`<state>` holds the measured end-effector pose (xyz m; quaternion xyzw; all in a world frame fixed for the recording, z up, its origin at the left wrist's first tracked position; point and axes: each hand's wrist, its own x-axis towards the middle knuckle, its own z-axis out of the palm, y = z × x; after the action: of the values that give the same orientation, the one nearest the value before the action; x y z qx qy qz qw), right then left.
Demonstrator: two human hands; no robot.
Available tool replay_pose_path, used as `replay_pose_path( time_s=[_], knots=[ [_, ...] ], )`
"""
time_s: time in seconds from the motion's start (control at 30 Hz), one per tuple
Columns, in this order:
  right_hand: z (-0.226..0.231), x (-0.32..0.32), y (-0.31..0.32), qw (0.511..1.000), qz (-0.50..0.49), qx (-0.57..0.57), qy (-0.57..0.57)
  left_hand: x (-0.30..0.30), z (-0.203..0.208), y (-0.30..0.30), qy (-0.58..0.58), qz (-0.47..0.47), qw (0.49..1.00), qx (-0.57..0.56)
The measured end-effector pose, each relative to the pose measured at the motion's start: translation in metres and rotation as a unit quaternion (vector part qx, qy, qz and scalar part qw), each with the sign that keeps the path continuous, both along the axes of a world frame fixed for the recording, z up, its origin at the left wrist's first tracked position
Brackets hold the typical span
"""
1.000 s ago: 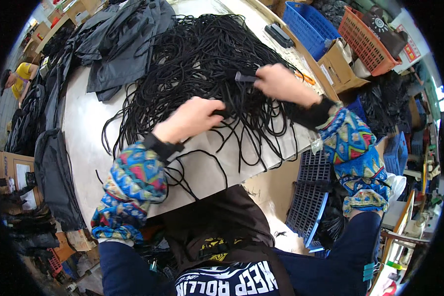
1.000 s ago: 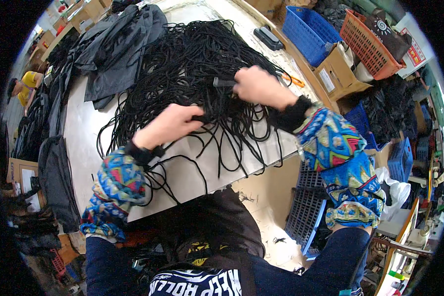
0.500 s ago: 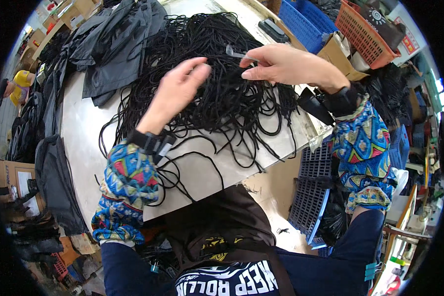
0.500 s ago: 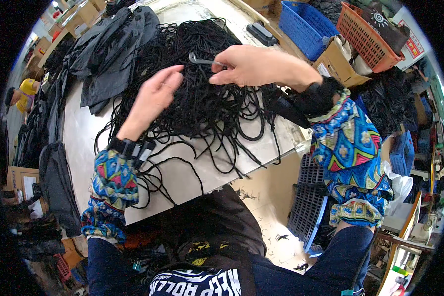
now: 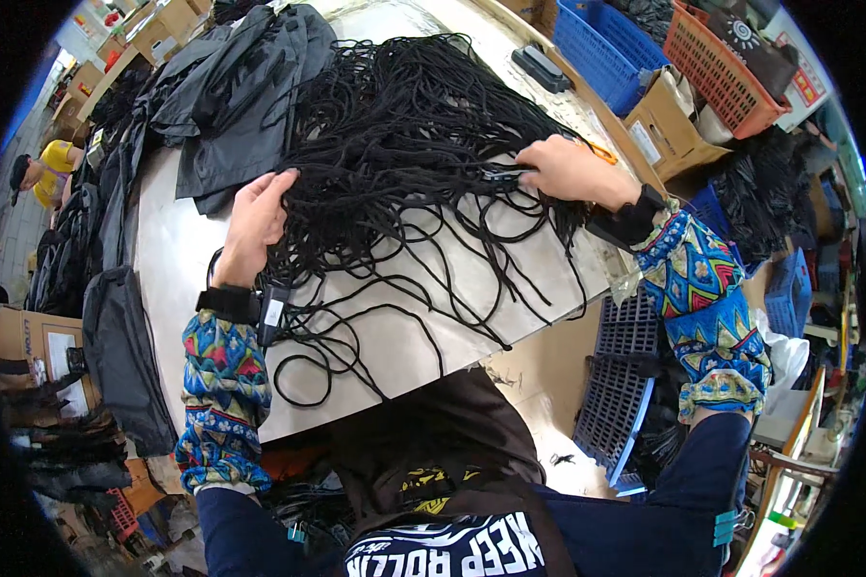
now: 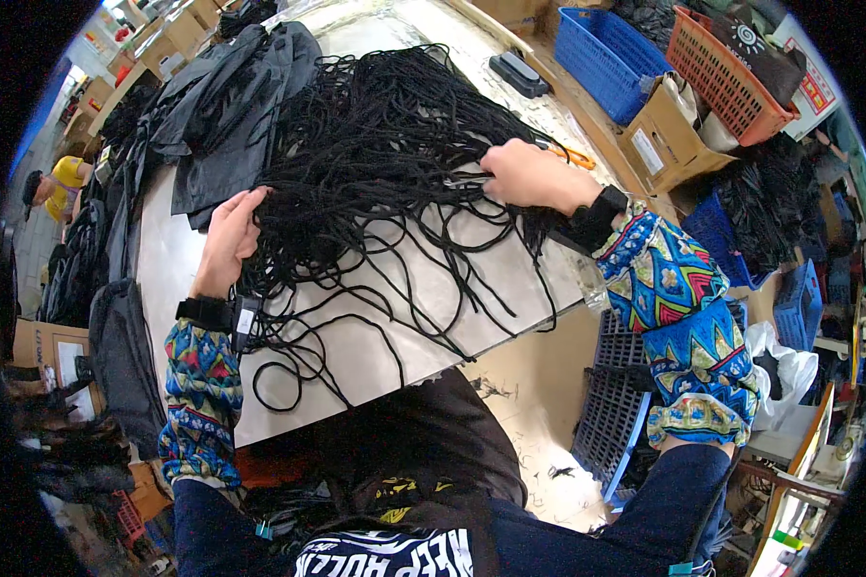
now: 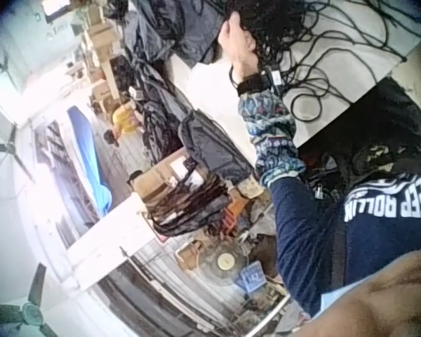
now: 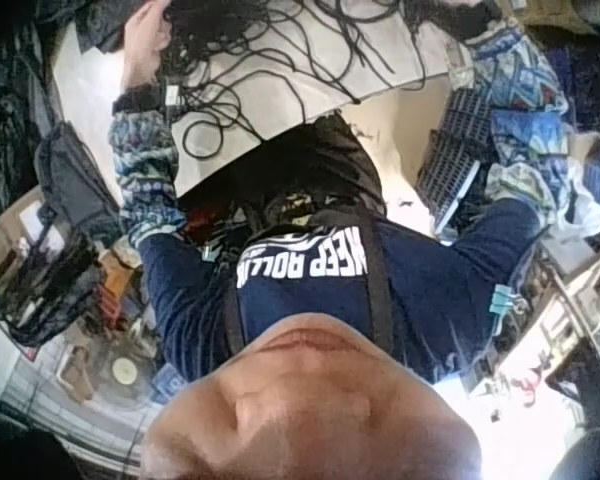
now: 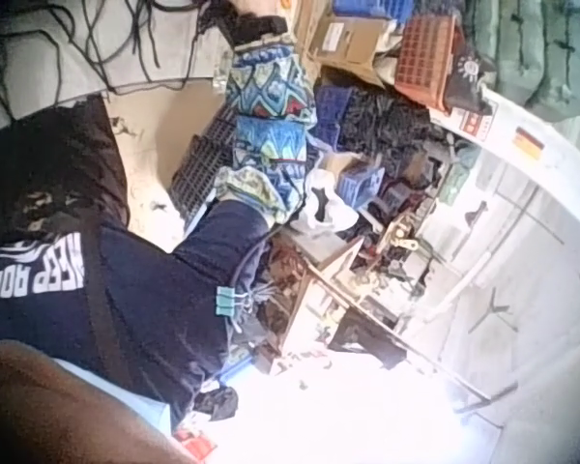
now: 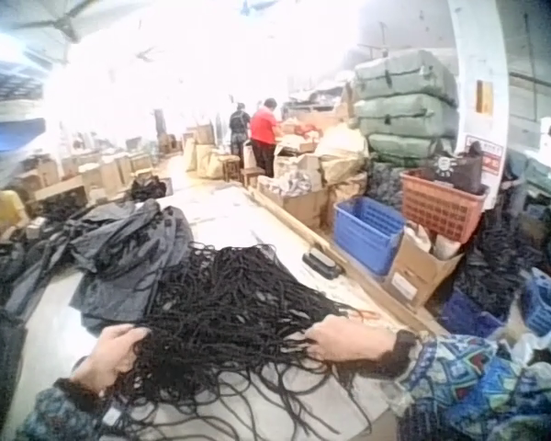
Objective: Threading drawstring cords into the hems of black fabric bags and securing them with plastic clips.
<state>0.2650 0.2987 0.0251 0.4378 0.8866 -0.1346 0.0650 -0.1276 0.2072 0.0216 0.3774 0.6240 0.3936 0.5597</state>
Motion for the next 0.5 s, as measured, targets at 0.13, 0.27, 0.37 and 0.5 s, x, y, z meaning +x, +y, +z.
replay_pose_path(
  time_s=[0.13, 0.27, 0.37, 0.5],
  knots=[
    [0.018, -0.031, -0.012, 0.991, 0.054, -0.060, 0.107, 0.068, 0.012, -0.013, 0.462, 0.044, 0.837, 0.289],
    [0.012, -0.053, -0.059, 0.948, 0.268, -0.163, 0.054, 0.112, -0.001, -0.014, 0.523, -0.214, 0.777, 0.277],
    [0.028, -0.049, -0.065, 0.941, 0.278, -0.186, 0.050, 0.104, 0.004, -0.027, 0.407, -0.362, 0.797, 0.260],
    [0.009, -0.043, -0.033, 0.981, 0.132, -0.044, 0.132, 0.099, 0.029, -0.043, 0.347, -0.453, 0.811, 0.128]
  ],
)
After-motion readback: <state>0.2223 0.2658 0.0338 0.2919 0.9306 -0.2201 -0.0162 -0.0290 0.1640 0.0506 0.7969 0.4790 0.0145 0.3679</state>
